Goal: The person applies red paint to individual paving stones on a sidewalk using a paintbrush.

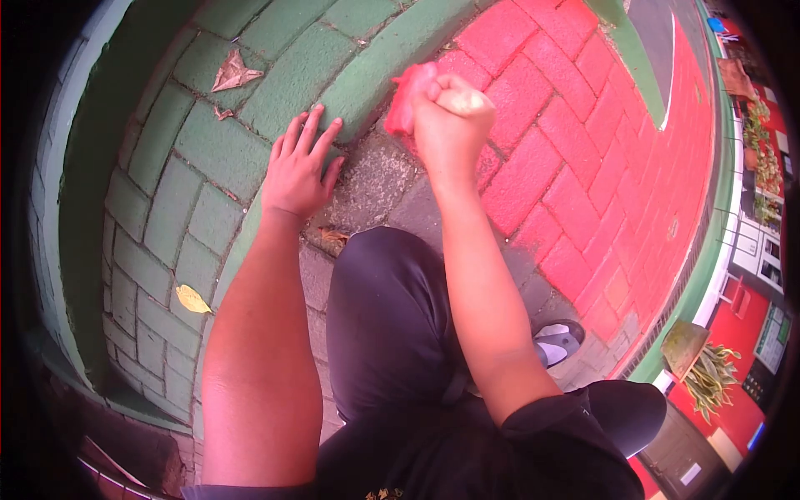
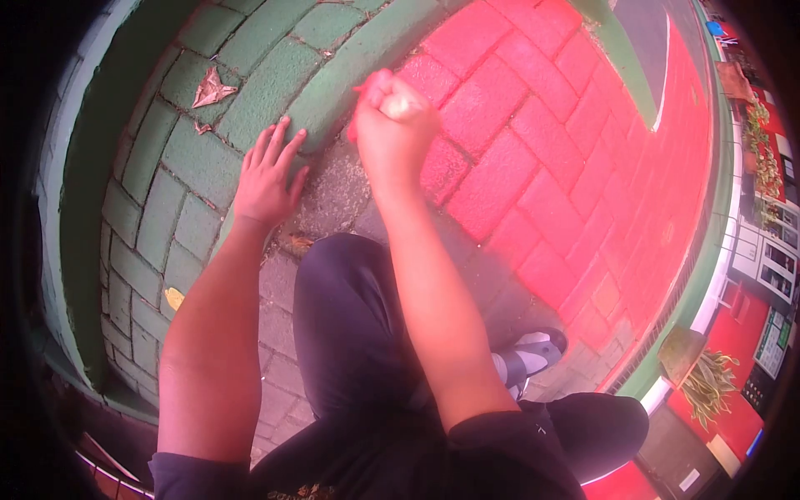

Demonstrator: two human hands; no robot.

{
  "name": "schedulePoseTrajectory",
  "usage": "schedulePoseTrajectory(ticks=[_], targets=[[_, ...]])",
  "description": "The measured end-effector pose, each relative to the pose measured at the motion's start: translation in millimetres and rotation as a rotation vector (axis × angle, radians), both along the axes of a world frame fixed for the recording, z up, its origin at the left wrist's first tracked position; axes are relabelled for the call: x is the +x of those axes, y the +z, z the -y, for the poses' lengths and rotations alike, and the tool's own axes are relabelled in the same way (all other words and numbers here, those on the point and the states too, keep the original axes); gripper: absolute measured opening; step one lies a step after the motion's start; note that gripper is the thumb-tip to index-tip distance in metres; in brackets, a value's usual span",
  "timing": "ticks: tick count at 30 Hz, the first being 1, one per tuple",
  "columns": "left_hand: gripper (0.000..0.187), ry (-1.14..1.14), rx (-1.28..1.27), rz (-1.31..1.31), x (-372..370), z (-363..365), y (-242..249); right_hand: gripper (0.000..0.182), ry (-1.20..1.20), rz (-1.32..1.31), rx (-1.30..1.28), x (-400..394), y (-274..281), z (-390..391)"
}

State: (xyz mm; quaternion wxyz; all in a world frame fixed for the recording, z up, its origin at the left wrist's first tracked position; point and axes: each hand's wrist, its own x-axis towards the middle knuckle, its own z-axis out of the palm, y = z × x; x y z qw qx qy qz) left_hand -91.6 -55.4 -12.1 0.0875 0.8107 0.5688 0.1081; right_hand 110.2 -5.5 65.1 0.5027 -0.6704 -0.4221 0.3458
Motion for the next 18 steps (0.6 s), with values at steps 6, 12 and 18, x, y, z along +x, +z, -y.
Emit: schedulePoseTrajectory(ticks=[6,12,18], targets=[[0.060,0.008,0.004,0.003,-1,-3,-1,0.011,-0.260,0.083,-0.150,80,-14,79],[0.060,0.004,0.010,0.010,0,-1,-1,0.022,-0.068,0.524,-0.040,59,-7,68],[0.060,0.002,0.003,-0.011,0,-3,-2,0.020,-0.028,-0.210,0.071,6,-8,2]])
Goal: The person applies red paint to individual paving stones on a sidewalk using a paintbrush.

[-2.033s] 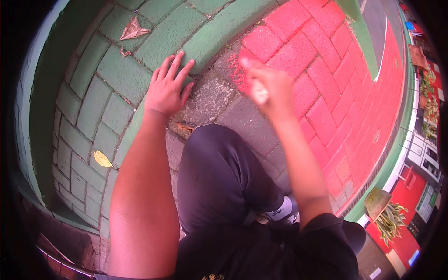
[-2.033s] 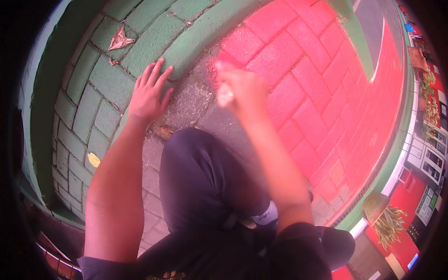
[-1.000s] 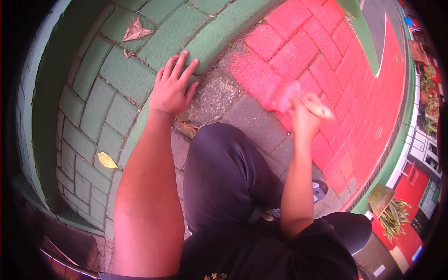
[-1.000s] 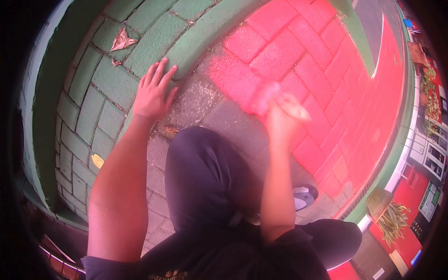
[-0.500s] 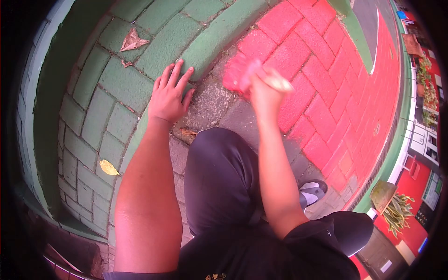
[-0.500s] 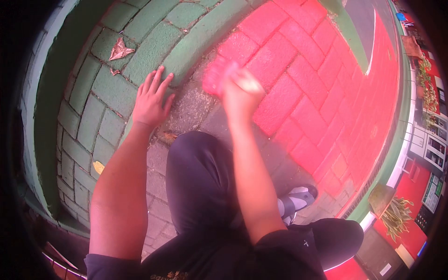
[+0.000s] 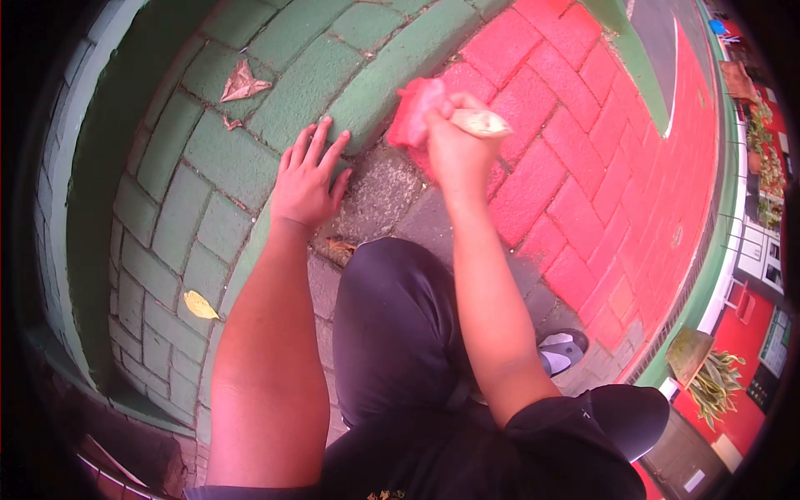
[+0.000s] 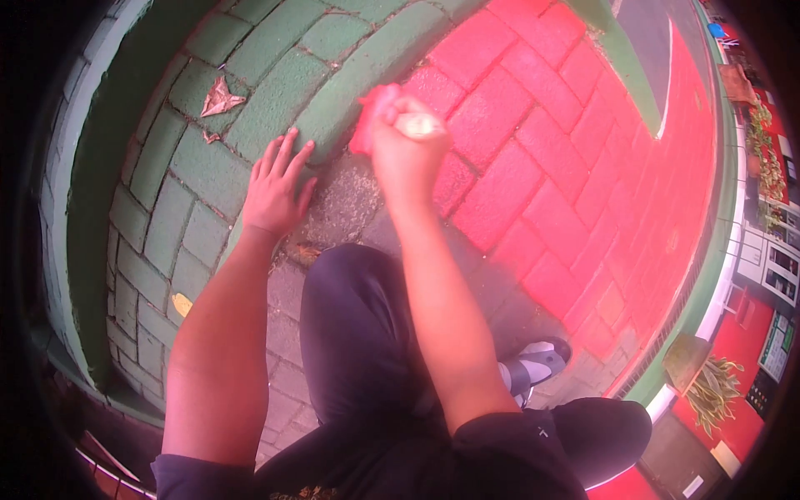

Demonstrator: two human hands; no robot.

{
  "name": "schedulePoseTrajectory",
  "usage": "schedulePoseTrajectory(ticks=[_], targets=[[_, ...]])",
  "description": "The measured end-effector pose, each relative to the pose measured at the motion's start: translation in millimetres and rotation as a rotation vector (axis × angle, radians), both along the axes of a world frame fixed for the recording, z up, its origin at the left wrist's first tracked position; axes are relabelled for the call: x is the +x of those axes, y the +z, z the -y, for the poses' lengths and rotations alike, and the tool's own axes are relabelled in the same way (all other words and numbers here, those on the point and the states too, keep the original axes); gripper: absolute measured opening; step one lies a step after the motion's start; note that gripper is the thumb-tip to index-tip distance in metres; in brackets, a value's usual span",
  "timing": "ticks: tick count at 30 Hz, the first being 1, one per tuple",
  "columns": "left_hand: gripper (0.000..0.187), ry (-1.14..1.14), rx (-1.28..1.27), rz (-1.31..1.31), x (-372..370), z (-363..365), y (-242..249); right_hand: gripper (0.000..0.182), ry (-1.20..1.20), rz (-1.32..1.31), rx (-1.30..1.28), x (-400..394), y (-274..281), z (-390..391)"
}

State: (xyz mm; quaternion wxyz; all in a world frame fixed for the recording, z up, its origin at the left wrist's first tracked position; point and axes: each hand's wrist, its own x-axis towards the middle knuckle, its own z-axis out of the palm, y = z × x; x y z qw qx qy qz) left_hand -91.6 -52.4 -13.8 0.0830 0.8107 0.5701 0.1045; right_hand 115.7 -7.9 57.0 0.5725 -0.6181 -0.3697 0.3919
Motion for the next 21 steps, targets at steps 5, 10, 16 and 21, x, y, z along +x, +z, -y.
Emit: schedulePoseTrajectory(ticks=[5,10,16,21], targets=[[0.060,-0.006,-0.025,0.013,1,1,3,0.009,-0.201,0.247,-0.290,86,-31,65],[0.060,-0.002,-0.007,-0.002,2,3,1,0.005,-0.188,0.472,-0.318,97,25,96],[0.059,0.003,0.004,-0.076,5,3,-1,0.011,-0.005,0.482,-0.091,11,-15,5],[0.060,-0.001,0.006,-0.048,3,3,-3,0.009,-0.173,0.070,-0.155,52,-40,48]])
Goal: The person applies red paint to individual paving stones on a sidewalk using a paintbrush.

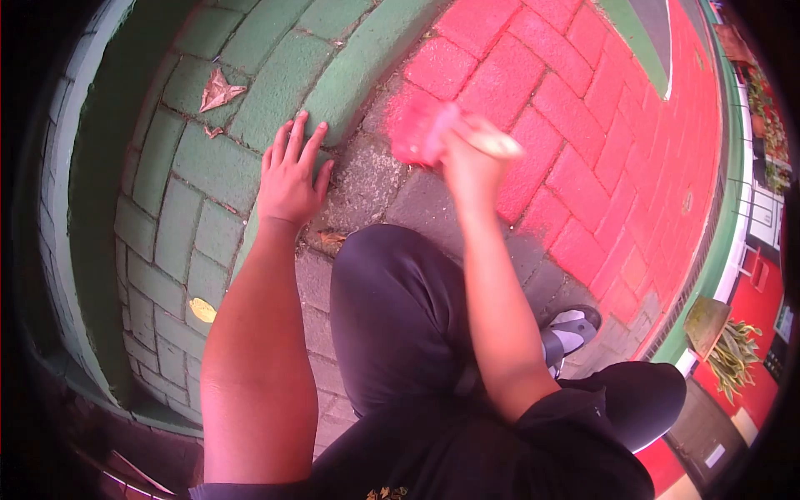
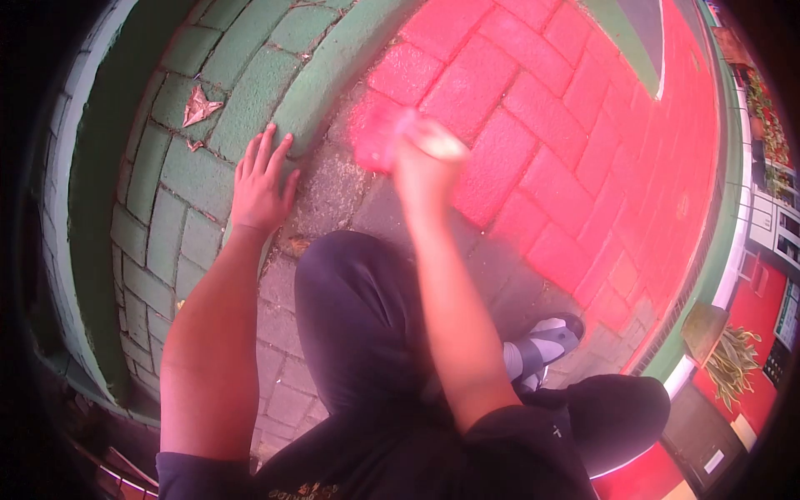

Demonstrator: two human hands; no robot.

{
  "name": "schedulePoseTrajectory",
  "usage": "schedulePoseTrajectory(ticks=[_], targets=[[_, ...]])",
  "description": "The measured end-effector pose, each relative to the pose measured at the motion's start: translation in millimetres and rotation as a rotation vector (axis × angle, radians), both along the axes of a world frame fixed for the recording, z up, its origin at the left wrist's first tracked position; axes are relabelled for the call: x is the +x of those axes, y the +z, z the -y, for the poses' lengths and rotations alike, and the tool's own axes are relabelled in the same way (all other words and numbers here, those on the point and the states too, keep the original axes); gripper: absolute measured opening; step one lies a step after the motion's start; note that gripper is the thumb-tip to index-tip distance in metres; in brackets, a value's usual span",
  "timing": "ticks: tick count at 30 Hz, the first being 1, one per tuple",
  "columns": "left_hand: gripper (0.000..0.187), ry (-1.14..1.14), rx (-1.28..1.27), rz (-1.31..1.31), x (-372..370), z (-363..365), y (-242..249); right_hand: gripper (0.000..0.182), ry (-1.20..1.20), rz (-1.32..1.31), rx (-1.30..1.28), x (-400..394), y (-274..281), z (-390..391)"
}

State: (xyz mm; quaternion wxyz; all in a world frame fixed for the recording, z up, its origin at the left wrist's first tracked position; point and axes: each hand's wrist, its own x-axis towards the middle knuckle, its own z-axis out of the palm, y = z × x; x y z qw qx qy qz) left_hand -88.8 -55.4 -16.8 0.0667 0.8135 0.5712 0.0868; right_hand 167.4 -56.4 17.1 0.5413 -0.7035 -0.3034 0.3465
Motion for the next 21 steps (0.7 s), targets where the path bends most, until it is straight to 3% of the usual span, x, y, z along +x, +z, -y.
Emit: schedulePoseTrajectory(ticks=[1,2,3,4,7,8,9,11,15,17,18,19,21], targets=[[0.060,0.001,-0.004,-0.013,0,0,1,0.011,-0.031,-0.036,-0.044,18,9,16],[0.060,0.006,-0.007,-0.028,0,-1,1,0.012,-0.058,0.166,-0.127,37,17,29],[0.060,0.004,-0.012,-0.030,-1,0,1,0.009,-0.075,0.197,-0.187,58,21,42],[0.059,0.002,-0.012,-0.013,-2,0,0,0.008,-0.126,0.074,-0.221,66,41,48],[0.059,0.003,-0.007,-0.004,1,-1,1,0.009,-0.161,0.139,-0.112,53,64,44],[0.059,0.007,-0.009,-0.020,1,0,2,0.013,-0.087,0.279,-0.040,47,50,41],[0.059,-0.002,-0.005,-0.016,1,0,2,0.011,0.045,0.059,-0.177,46,44,41],[0.059,-0.002,0.002,-0.013,0,-1,0,0.012,0.363,0.444,-0.188,40,52,46],[0.059,0.014,-0.003,-0.016,0,0,0,0.015,0.420,0.403,-0.227,61,65,46],[0.058,0.003,0.002,0.003,0,0,-1,0.008,0.463,0.815,0.060,82,42,43],[0.058,-0.003,0.005,0.003,0,1,-1,0.006,0.597,0.650,-0.019,79,27,52],[0.058,0.000,0.006,-0.002,0,1,-1,0.011,0.788,0.716,-0.020,81,9,66],[0.058,-0.003,0.014,0.000,1,1,-1,0.020,0.929,0.856,0.104,59,47,69]])
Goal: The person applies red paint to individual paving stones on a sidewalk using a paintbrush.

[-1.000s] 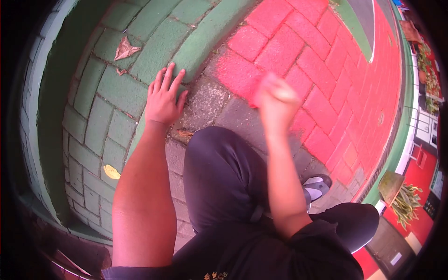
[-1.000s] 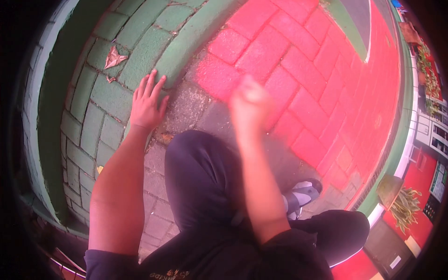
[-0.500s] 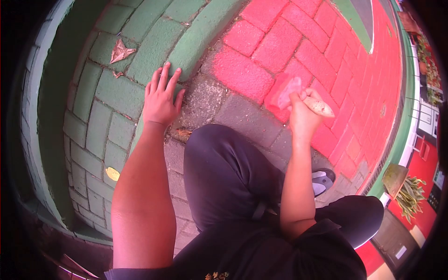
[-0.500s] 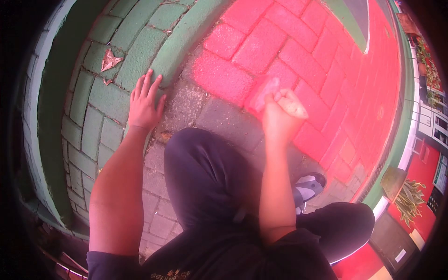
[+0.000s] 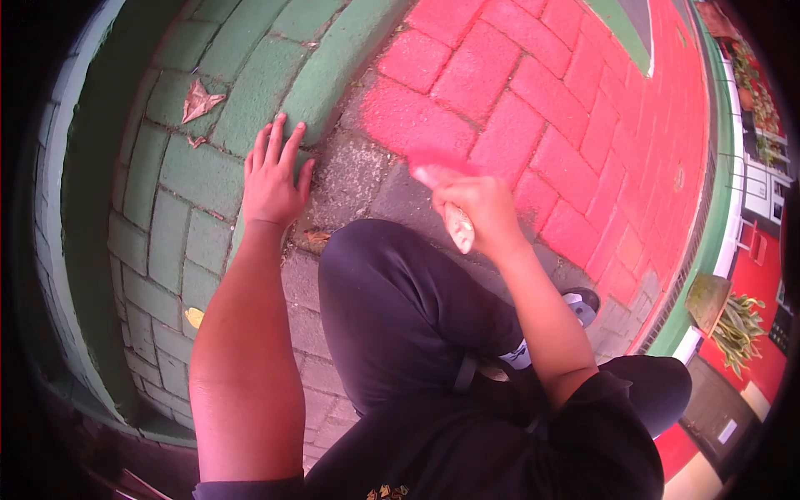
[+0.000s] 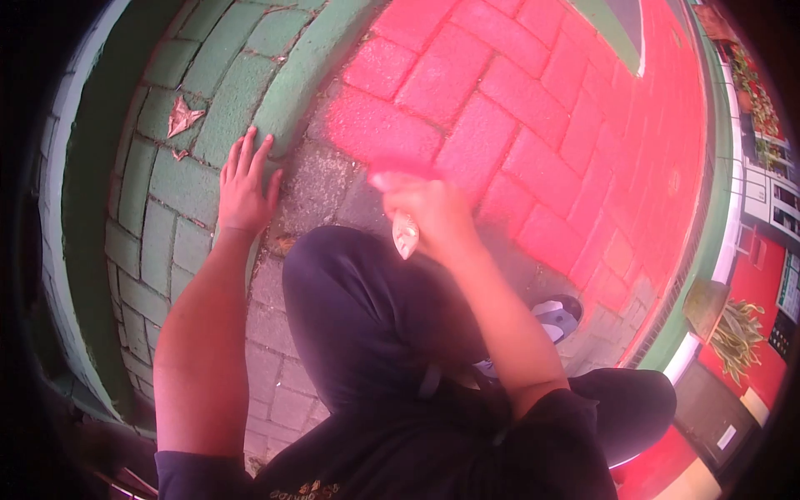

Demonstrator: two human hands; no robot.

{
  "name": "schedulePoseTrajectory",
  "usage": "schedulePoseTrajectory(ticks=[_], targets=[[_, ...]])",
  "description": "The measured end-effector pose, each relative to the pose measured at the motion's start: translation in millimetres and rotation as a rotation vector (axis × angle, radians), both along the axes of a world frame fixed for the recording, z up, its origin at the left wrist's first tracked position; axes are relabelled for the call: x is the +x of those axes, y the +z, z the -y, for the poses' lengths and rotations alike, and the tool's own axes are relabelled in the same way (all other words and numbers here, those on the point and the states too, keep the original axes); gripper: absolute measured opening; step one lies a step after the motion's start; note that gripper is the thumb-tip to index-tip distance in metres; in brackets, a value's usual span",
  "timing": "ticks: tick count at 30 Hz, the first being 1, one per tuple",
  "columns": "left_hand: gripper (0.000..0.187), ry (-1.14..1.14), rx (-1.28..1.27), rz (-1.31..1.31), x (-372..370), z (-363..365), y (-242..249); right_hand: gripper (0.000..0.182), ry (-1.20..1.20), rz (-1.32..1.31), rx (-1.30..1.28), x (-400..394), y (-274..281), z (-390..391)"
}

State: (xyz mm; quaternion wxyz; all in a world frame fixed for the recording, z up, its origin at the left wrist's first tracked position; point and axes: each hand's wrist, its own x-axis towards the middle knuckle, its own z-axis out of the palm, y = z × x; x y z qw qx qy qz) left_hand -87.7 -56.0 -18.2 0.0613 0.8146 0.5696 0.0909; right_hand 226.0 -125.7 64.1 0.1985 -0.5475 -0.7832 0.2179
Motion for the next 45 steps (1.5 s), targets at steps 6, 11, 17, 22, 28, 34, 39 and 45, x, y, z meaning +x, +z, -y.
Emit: schedulePoseTrajectory(ticks=[6,11,17,22,28,34,39,45], targets=[[0.058,-0.013,0.030,-0.009,-1,0,-4,0.020,-0.380,-0.147,-0.394,67,0,-73],[0.059,-0.008,0.019,-0.015,1,-1,-2,0.014,-0.527,-0.308,-0.251,172,-24,-186],[0.059,-0.015,0.010,-0.020,2,-1,1,0.009,-0.053,0.194,-0.017,79,-26,-106],[0.059,-0.020,0.021,-0.027,3,0,1,0.009,0.179,-0.390,0.007,47,-13,-76],[0.059,0.001,0.013,-0.024,4,-1,3,0.017,-0.406,-0.191,-0.065,146,-4,-224],[0.060,0.003,-0.004,-0.020,5,-2,9,0.009,-0.047,-0.096,0.157,97,-43,-214],[0.061,0.003,-0.066,-0.025,4,-1,10,0.018,0.248,0.009,-0.121,3,-6,-106],[0.059,0.005,-0.016,-0.021,3,0,5,0.025,-0.038,-0.407,-0.330,18,-8,-163]])
